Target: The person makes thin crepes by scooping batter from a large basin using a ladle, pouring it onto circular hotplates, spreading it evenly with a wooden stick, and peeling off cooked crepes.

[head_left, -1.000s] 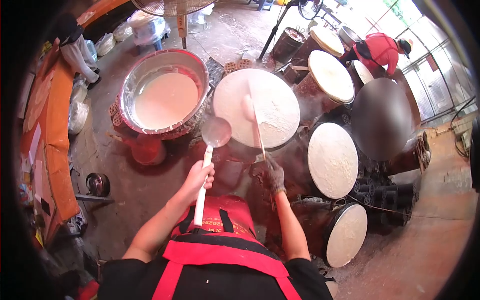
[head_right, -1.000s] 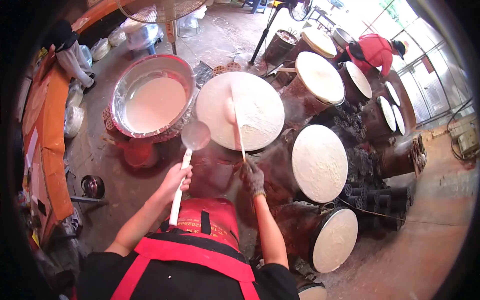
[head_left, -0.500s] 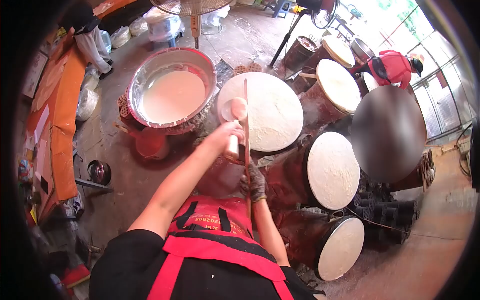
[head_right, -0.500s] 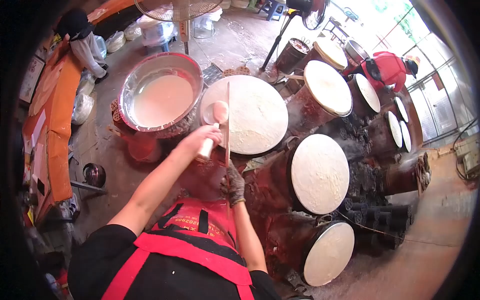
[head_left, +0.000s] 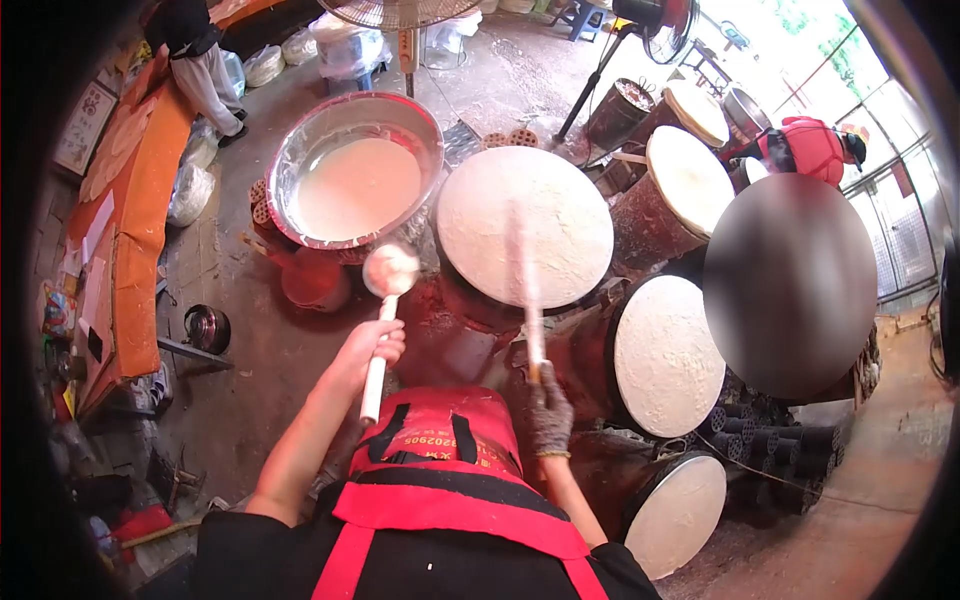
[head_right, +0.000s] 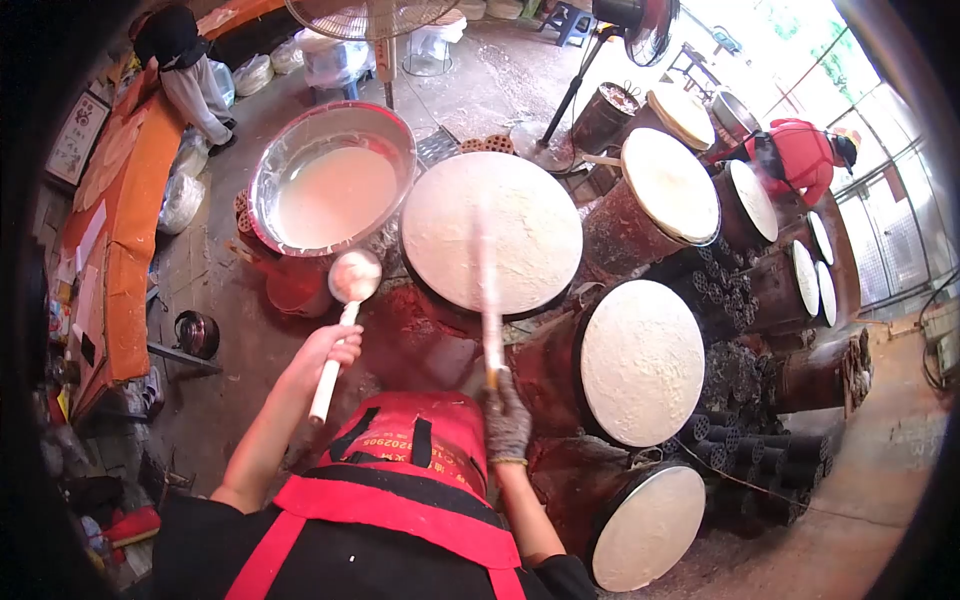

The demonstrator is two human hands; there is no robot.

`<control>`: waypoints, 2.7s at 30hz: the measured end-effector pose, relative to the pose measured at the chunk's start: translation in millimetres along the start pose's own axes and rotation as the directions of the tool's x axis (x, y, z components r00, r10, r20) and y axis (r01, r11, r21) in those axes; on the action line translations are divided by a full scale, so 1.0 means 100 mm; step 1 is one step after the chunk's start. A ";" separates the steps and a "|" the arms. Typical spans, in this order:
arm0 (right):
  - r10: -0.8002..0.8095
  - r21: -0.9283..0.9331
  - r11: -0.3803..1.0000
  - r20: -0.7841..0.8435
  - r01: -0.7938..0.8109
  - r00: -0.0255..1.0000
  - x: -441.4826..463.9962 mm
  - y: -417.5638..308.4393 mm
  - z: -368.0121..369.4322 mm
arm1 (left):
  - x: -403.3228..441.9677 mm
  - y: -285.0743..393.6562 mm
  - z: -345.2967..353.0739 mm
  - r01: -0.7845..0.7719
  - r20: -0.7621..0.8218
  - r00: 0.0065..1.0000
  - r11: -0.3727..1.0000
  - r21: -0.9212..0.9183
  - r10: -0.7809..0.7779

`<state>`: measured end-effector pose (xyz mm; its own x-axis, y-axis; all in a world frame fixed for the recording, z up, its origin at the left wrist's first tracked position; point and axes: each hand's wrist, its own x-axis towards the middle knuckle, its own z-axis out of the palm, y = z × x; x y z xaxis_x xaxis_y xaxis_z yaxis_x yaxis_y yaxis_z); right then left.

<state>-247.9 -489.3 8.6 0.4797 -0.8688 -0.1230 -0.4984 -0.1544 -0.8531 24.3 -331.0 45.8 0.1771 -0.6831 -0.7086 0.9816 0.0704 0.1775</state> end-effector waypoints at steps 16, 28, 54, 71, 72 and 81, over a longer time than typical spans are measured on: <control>-0.016 -0.708 0.704 -0.094 -0.056 0.995 -0.35 -0.12 -0.73 | -0.62 0.17 -0.46 0.014 0.040 0.999 0.982 -0.189 -0.006; -0.141 0.157 0.983 0.347 0.090 0.927 0.26 -0.92 2.48 | -2.01 0.54 -1.64 -0.344 0.023 0.909 0.780 -0.522 0.416; -0.021 0.862 0.371 0.379 0.345 -0.925 -4.81 -2.66 6.77 | -3.41 -1.01 -2.57 -0.269 -0.974 -0.127 -0.952 -0.149 0.188; 0.301 0.944 0.084 -0.330 -0.320 -0.895 -6.30 -1.82 4.90 | -2.20 -1.66 -1.66 0.240 -0.887 0.068 -0.856 0.458 -0.456; 0.355 0.953 0.089 -0.303 -0.290 -0.884 -6.24 -1.68 4.69 | -2.15 -1.82 -1.70 0.229 -0.883 0.069 -0.854 0.467 -0.464; 0.435 0.963 -0.189 -0.094 -0.193 -0.895 -5.94 -0.76 3.67 | -2.86 -3.47 -1.84 0.099 -0.889 -0.022 -0.886 0.453 -0.457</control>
<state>-230.0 211.5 -39.4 -0.7144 0.6664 -0.2133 0.6968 0.6499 -0.3034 -353.8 -26.1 61.3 -0.3894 0.6291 -0.6728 -0.8843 -0.4597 0.0819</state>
